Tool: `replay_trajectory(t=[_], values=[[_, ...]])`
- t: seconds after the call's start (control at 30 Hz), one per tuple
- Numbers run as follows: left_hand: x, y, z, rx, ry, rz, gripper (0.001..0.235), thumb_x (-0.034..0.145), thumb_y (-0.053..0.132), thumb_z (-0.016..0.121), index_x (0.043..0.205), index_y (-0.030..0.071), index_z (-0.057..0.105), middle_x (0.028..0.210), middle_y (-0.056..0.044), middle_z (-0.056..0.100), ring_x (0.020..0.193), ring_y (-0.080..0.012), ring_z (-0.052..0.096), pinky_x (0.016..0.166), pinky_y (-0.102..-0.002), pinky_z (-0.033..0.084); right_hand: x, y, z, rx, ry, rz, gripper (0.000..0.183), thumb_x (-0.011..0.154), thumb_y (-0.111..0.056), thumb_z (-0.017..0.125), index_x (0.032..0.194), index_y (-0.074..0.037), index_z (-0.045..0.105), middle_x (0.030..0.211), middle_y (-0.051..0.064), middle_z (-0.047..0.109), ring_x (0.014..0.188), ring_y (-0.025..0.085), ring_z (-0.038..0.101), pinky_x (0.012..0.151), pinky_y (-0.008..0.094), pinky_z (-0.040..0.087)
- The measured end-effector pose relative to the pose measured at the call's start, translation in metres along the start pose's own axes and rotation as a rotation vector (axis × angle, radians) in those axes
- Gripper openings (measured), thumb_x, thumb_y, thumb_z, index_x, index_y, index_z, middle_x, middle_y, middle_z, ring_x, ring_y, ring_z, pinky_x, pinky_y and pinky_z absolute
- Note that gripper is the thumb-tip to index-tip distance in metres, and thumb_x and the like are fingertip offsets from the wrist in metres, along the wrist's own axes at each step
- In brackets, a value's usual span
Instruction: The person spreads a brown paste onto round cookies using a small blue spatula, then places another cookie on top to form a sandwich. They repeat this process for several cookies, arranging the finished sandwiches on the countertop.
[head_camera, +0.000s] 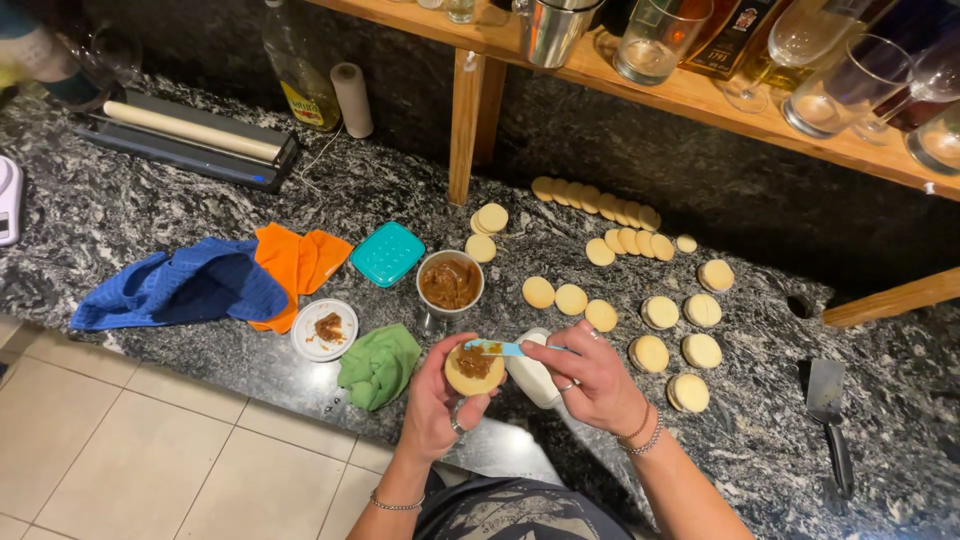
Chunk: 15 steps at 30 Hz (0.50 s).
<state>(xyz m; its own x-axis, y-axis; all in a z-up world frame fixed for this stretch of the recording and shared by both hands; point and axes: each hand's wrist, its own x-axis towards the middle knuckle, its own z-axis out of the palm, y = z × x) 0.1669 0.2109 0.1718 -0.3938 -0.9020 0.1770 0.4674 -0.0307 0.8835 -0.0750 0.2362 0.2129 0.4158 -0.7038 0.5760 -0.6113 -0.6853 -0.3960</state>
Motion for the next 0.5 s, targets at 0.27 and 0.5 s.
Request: replay_trajectory(t=[0.27,0.5], values=[[0.0,-0.008,-0.002,-0.134,0.078,-0.029,0.077,0.078,0.026,0.083,0.14,-0.002,0.046,0.106,-0.024,0.074,0.088,-0.0258,0.072,0.08,-0.035,0.061,0.01,-0.01,-0.025,-0.027,0.06,-0.008,0.034,0.104,-0.016,0.04,0.124,-0.006,0.065,0.093,0.01,0.067,0.078,0.021,0.058,0.073,0.035,0.041],[0.004,-0.054,-0.077,0.345,0.218,0.06,0.073,0.078,0.025,0.079,0.142,0.003,0.051,0.136,-0.015,0.065,0.12,-0.0236,0.066,0.1,-0.032,0.053,0.003,0.026,0.003,-0.117,0.082,0.315,0.031,0.094,-0.004,0.052,0.117,-0.005,0.071,0.083,0.006,0.07,0.074,0.02,0.057,0.072,0.036,0.048]])
